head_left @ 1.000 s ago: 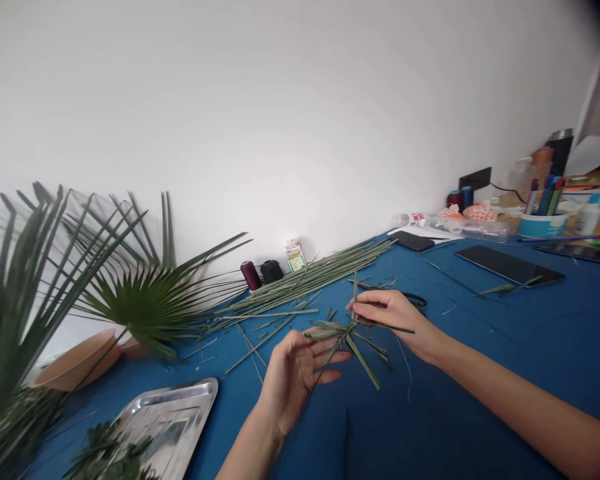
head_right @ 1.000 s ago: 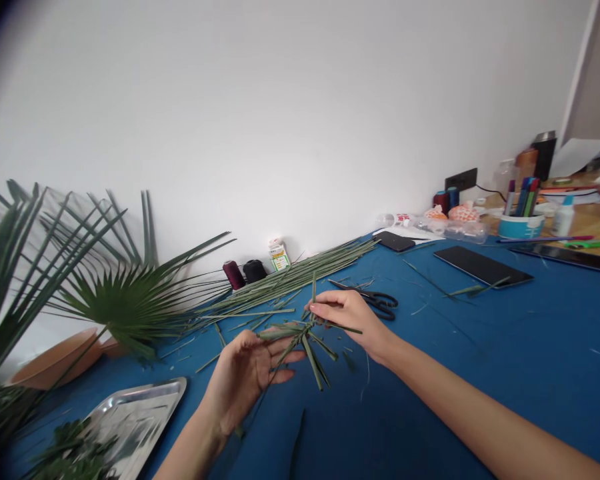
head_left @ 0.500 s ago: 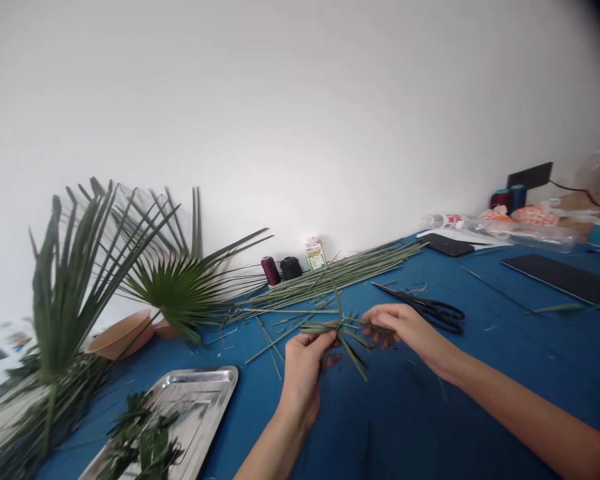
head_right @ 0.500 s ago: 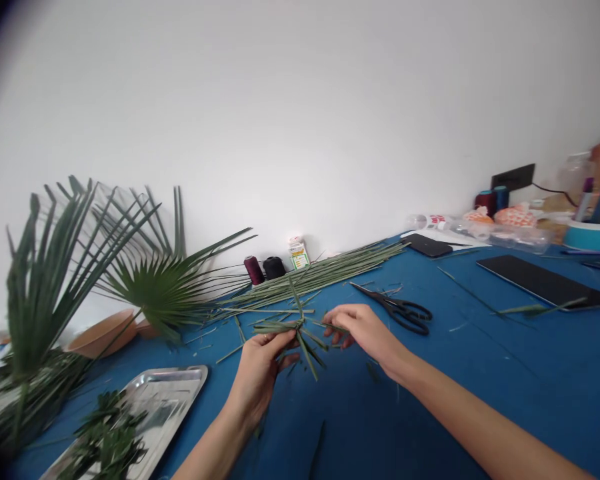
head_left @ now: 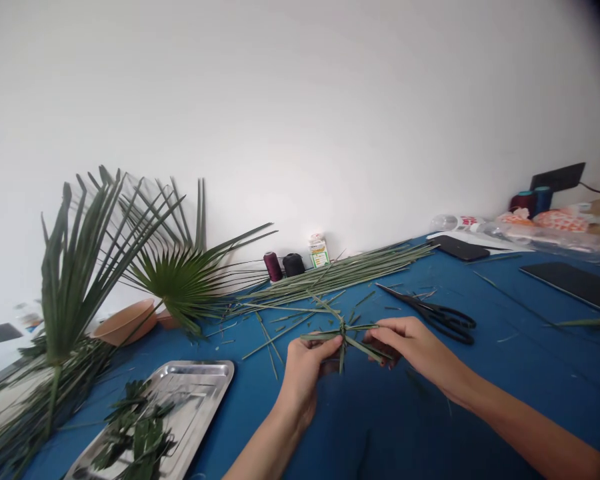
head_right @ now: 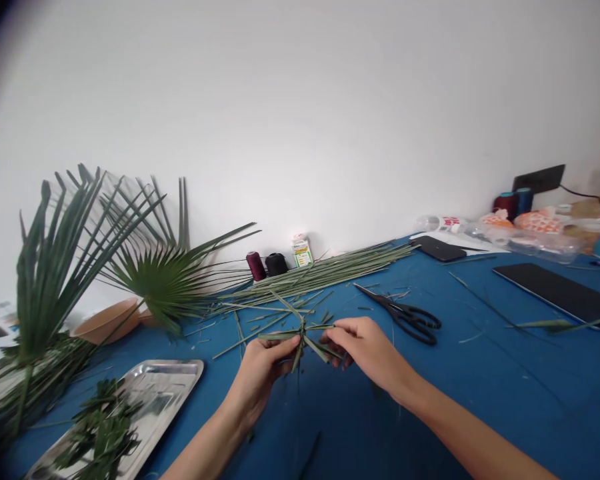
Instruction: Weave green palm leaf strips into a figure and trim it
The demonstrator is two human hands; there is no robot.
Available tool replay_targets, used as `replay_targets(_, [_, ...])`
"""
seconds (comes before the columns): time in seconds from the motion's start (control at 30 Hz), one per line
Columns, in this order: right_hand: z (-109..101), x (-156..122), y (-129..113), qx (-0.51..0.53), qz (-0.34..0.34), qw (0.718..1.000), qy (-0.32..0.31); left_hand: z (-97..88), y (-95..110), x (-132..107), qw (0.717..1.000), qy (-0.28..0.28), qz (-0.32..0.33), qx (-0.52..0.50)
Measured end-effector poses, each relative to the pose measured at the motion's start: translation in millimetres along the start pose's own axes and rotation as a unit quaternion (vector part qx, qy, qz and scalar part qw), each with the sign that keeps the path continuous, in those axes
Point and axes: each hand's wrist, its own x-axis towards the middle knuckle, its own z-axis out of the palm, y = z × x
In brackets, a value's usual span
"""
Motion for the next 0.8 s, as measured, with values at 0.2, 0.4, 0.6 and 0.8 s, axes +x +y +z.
replay_targets(0.2, [-2.4, -2.6, -3.3, 0.0, -0.008, 1.0, -0.011, 0.2, 2.1, 1.3, 1.0, -0.005, 0.005, 0.012])
replay_targets(0.4, [1.1, -1.7, 3.4, 0.009, -0.018, 1.0, -0.022, 1.8, 2.9, -2.1, 0.999, -0.032, -0.01, -0.012])
replay_targets(0.6, [0.8, -1.3, 3.2, 0.022, -0.031, 0.999, -0.011, -1.5, 4.0, -3.1, 0.993, -0.101, -0.038, -0.042])
replay_targets(0.8, [-1.1, -2.4, 1.8, 0.03, -0.028, 0.999, -0.006, -2.5, 6.5, -2.8, 0.99, -0.13, -0.03, -0.04])
